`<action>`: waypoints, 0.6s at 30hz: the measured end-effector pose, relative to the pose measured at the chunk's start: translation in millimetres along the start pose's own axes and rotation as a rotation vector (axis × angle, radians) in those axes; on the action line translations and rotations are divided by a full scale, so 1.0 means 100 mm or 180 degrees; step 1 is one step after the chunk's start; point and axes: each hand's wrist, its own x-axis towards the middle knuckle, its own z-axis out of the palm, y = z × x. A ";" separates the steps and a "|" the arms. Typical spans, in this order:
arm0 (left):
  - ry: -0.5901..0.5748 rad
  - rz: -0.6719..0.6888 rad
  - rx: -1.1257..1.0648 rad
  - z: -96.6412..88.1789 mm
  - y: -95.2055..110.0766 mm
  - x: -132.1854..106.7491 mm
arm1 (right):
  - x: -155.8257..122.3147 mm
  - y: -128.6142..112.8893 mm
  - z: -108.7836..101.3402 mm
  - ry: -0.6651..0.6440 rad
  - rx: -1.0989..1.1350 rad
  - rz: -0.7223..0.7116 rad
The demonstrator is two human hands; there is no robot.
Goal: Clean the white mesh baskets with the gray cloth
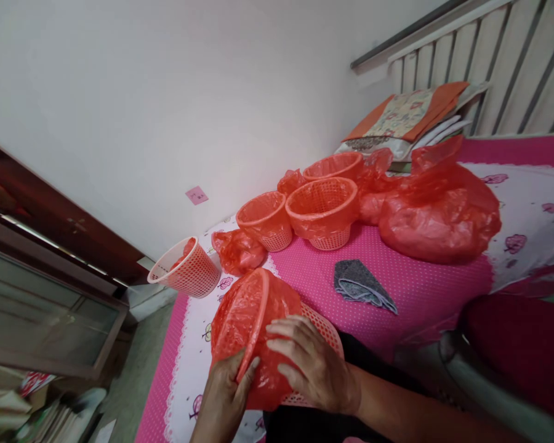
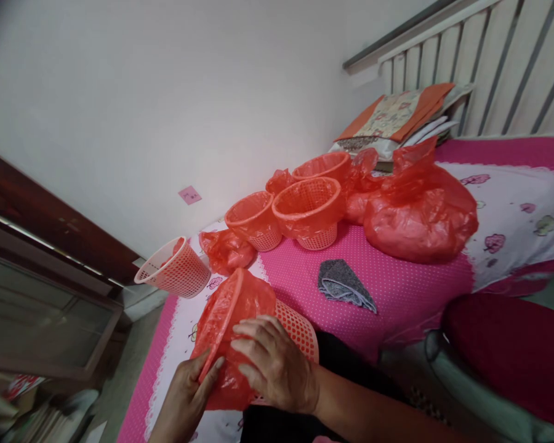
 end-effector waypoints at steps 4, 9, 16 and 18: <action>-0.0060 -0.0023 0.0175 0.02 0.01 0.01 | 0.29 0.19 -0.14 0.0205 0.0207 0.0307; -0.0188 -0.0009 0.0443 -0.02 -0.04 0.01 | 0.59 0.47 -0.25 -0.0684 0.0420 0.0029; 0.0390 -0.0137 0.0203 -0.26 0.31 0.11 | 0.66 0.50 -0.21 -0.0795 0.0271 -0.0112; 0.0341 -0.0231 0.0239 -0.22 0.49 0.25 | 0.67 0.46 -0.16 -0.0777 0.0358 -0.0161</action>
